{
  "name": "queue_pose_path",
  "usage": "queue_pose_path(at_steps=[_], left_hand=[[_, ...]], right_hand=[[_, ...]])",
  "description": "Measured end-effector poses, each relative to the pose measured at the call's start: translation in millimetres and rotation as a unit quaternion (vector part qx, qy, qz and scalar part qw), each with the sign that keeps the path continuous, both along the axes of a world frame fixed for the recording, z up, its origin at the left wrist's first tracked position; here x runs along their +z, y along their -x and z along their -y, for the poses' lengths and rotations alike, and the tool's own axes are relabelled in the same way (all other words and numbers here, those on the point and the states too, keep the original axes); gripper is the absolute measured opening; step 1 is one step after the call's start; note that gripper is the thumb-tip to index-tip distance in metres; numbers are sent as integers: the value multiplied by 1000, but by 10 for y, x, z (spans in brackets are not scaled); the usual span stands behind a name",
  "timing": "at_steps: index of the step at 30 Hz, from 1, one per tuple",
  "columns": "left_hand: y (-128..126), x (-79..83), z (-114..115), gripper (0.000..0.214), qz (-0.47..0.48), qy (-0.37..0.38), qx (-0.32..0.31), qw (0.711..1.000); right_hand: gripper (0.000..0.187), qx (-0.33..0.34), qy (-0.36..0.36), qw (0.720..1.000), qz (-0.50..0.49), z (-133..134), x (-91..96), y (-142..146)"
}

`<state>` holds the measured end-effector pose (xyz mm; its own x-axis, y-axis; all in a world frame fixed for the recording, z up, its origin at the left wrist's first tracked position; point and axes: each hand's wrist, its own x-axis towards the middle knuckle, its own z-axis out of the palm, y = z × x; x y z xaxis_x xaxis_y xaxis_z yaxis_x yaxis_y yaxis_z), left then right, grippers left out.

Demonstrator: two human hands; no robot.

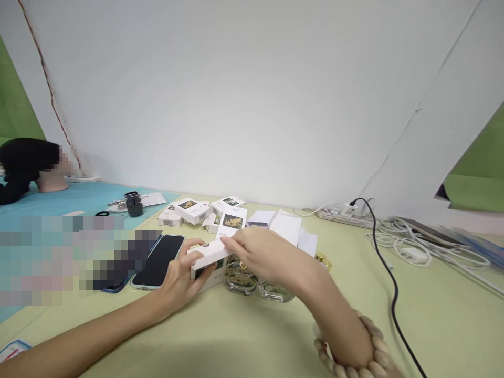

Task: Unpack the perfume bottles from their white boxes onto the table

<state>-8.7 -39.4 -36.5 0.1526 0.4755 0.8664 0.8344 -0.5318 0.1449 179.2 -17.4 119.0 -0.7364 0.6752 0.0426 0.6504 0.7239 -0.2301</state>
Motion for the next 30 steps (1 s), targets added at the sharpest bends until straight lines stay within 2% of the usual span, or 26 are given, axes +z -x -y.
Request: queue_pose_path(at_steps=[4,8,11,14,20,30], left_hand=[[-2,26,38,35,-26,-3,26,999],[6,60,85,31,-82,-26,2,996],[5,81,112,31,-108,-23,-8,994],[-2,94,117,28,-109,-18,-6,994],[13,62,91,31,-74,-42,-37,996],[22,23,29,41,-32,-34,-83,995]], right_hand=[[43,-20,-8,1000,21,-32,-20,46],[19,16,-38,999,2,-30,-15,39],[25,67,-26,997,-17,-47,-46,11],[25,84,-21,996,-25,-66,-90,15],[23,98,-12,995,-27,-68,-125,82],[21,93,-28,995,-31,-45,-145,139]])
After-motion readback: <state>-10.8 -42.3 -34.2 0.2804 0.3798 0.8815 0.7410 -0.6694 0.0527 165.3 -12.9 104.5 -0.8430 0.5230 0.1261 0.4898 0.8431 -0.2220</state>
